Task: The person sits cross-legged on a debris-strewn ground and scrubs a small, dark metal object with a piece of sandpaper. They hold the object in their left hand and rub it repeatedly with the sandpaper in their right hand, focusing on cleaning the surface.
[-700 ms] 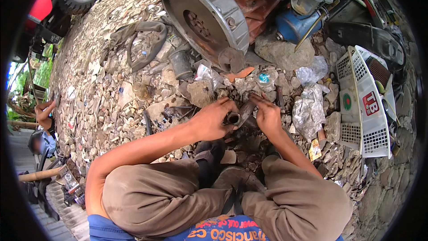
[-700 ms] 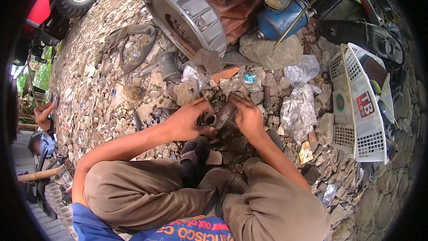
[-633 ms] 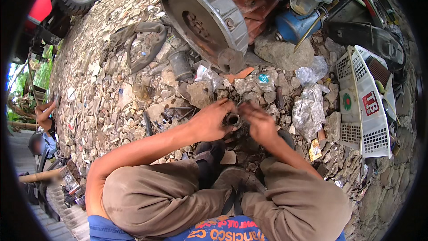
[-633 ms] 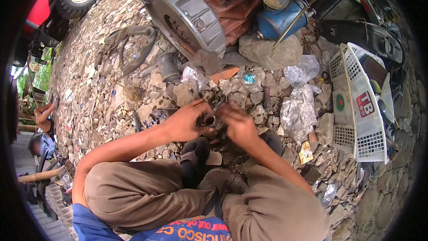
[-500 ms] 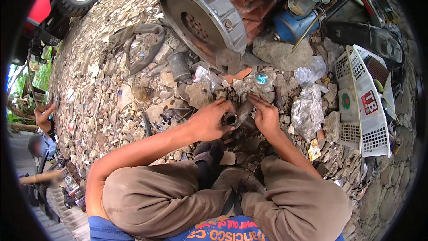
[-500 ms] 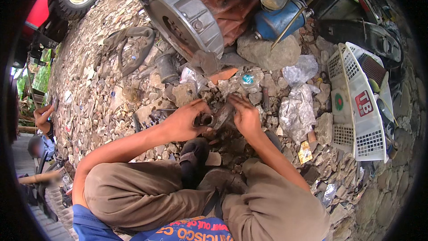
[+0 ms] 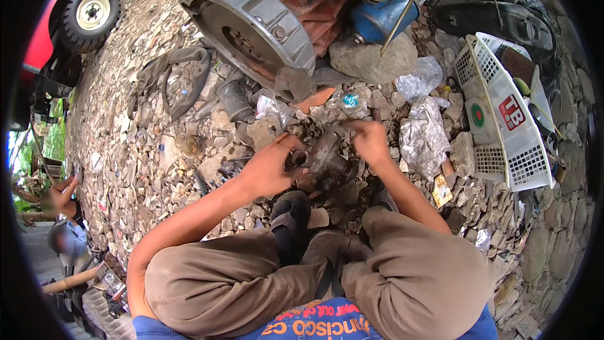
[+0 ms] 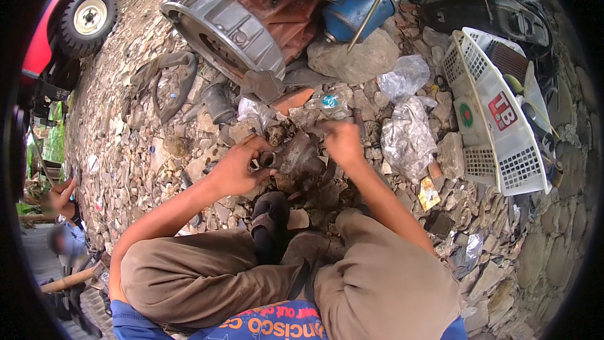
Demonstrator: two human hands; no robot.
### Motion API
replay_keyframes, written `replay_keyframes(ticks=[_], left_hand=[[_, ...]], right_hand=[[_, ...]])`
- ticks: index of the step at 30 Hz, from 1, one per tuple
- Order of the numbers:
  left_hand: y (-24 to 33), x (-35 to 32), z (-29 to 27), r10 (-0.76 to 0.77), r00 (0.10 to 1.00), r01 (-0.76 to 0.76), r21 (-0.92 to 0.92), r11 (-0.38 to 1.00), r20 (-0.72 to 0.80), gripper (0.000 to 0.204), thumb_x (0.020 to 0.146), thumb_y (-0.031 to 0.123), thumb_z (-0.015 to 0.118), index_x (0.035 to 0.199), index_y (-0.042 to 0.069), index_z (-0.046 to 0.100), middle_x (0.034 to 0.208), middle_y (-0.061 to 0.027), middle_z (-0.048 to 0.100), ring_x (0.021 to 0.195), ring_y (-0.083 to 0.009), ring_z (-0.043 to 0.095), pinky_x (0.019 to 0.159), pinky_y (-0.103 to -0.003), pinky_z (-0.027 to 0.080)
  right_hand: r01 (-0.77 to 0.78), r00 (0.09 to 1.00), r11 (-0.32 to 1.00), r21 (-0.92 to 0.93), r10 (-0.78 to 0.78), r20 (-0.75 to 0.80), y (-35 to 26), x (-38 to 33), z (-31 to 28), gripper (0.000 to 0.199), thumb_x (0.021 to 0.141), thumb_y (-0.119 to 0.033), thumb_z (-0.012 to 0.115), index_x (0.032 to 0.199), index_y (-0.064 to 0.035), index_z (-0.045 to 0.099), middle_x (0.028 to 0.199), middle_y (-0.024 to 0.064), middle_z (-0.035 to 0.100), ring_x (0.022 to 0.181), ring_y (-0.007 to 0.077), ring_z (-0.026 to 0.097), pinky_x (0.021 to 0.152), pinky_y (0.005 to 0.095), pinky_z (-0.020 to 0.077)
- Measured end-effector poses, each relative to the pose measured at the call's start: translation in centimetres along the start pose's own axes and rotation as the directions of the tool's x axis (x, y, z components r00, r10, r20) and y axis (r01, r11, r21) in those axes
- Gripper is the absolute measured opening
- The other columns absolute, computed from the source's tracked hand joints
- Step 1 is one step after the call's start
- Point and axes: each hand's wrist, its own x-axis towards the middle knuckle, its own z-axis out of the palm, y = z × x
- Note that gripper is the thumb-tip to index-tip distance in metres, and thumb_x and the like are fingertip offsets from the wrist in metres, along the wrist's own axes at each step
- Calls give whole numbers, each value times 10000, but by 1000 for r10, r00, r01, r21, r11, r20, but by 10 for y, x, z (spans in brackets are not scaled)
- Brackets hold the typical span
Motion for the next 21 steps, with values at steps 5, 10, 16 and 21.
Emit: replay_keyframes(ticks=[5, 10, 16, 21], left_hand=[[-18, -4, 1, 8, 998, -5, 43, 999, -64, 425, 805, 168, 830, 1143, 31, 612, 1051, -156, 623, 879, -304, 622, 790, -400, 520], [-29, -3, 10, -50, 987, 53, 14, 998, -152, 405, 803, 133, 839, 1128, 42, 616, 1032, -146, 629, 845, -252, 621, 764, -366, 519], [-13, -3, 16, 81, 990, -85, -27, 996, -117, 425, 787, 130, 869, 1113, 41, 613, 993, -124, 598, 839, -256, 604, 746, -360, 509], [4, 0, 17, 162, 987, -162, 24, 987, -15, 453, 809, 206, 844, 1157, 29, 615, 1036, -162, 598, 964, -385, 615, 820, -449, 511]], right_hand=[[-268, 889, 537, 800, 458, -9, 7, -21, -16, 367, 823, 111, 436, 1090, 123, 688, 1374, 157, 611, 1113, 309, 681, 1008, 440, 580], [-273, 841, 322, 906, 537, 63, 12, -22, -20, 404, 857, 86, 431, 1223, 152, 588, 1638, 124, 292, 1153, 315, 642, 977, 461, 602], [-215, 869, 124, 969, 476, 132, 5, -23, -28, 283, 872, 16, 521, 1144, 37, 592, 1176, 109, 594, 1098, 286, 619, 1032, 509, 507], [-181, 928, 132, 975, 352, 125, -6, -27, -37, 224, 917, -35, 560, 1139, -22, 580, 1173, 132, 661, 1148, 296, 655, 1010, 483, 515]])
